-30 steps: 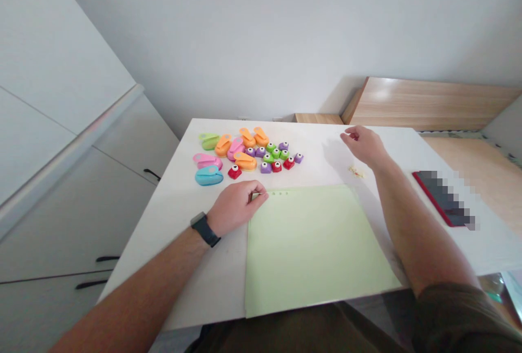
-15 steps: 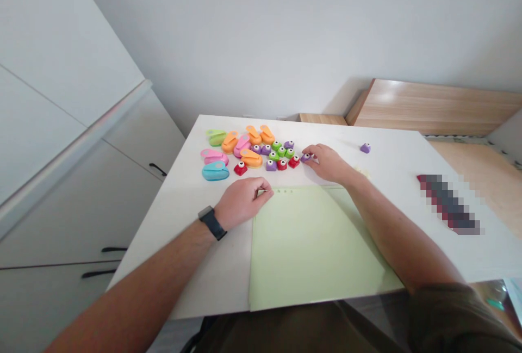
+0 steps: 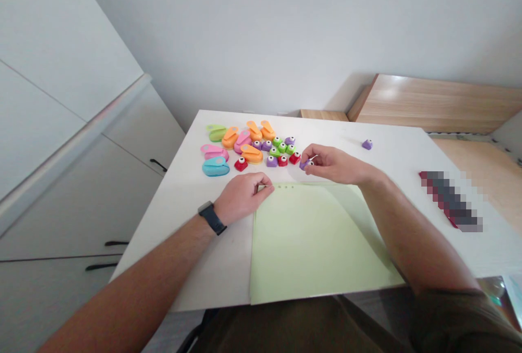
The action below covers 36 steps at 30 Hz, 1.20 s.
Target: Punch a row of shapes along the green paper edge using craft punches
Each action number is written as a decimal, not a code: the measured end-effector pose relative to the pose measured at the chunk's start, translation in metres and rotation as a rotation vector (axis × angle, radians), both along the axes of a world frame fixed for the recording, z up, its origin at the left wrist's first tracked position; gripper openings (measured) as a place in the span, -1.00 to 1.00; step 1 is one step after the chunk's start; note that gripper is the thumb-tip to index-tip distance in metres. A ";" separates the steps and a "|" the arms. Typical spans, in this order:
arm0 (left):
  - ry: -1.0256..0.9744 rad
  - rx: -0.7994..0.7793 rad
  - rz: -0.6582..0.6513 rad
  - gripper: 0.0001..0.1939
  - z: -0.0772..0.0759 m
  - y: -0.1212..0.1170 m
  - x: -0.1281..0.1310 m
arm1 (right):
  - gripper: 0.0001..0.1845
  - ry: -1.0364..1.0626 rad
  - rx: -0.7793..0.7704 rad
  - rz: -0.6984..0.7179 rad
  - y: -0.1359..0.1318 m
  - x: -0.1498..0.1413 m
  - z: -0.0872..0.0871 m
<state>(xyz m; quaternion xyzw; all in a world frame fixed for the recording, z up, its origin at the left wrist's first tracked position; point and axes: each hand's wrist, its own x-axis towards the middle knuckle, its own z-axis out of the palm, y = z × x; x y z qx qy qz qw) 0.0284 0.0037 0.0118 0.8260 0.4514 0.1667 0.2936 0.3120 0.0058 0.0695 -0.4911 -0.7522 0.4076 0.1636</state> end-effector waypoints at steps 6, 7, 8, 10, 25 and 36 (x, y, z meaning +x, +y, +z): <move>-0.038 -0.009 0.002 -0.73 0.000 -0.001 0.000 | -0.48 -0.174 0.065 0.010 0.000 -0.003 -0.003; -0.043 -0.012 0.005 -0.73 0.000 -0.001 0.000 | -0.49 -0.208 0.072 0.031 0.000 -0.004 -0.004; -0.047 -0.014 0.009 -0.73 0.000 -0.001 0.000 | -0.51 -0.233 0.078 0.057 0.000 -0.005 -0.004; -0.056 -0.017 0.012 -0.73 0.001 -0.001 0.000 | -0.55 -0.255 0.089 0.098 0.000 -0.008 -0.004; -0.078 -0.012 0.025 -0.73 0.004 -0.002 0.001 | -0.55 -0.281 0.014 0.190 -0.005 -0.019 -0.008; -0.086 -0.028 0.032 -0.72 0.003 -0.003 0.001 | -0.52 -0.356 0.035 0.206 -0.008 -0.021 -0.012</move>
